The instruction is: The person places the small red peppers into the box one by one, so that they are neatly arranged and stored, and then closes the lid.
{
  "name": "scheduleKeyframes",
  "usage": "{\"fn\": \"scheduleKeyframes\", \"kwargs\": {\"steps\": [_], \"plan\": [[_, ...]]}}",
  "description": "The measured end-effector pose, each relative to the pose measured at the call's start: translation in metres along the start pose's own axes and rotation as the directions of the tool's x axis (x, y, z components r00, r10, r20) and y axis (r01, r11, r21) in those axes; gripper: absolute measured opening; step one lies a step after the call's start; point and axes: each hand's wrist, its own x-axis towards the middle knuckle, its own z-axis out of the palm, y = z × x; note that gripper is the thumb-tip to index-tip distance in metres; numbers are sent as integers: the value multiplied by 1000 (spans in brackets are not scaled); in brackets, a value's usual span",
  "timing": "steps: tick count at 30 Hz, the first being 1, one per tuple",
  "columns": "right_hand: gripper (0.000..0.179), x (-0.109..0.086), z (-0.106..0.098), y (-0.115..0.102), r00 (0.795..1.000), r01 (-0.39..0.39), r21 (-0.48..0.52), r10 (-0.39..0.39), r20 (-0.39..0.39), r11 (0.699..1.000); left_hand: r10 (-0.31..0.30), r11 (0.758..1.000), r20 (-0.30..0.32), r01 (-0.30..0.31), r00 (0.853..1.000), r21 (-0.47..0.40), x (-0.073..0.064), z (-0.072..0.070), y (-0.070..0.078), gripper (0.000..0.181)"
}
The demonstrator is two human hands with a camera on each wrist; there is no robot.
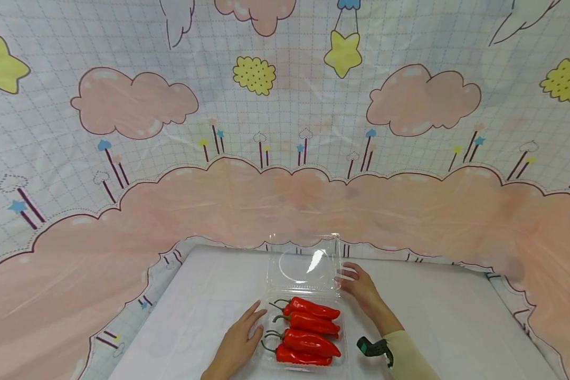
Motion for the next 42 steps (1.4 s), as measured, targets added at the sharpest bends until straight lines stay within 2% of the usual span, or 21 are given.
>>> {"fn": "scheduleKeyframes", "kwargs": {"steps": [10,19,28,36,42], "plan": [[52,-2,-3,-2,999,36,19,-36,13,999,3,1000,9,-3,1000,-3,0,0,-1,37],[35,-6,-3,-7,996,86,-15,-87,-19,996,0,1000,20,0,1000,-6,0,-1,0,37],[30,-11,-2,-13,993,121,-7,-121,-16,993,6,1000,11,-5,1000,-16,0,-2,-1,37],[26,-12,-3,-13,990,142,-3,-142,-13,990,14,1000,-44,-14,999,-12,1,-7,-1,46],[25,-14,-3,-14,988,150,-10,-150,-24,989,54,998,-138,-57,989,-20,15,-19,-3,46]]}}
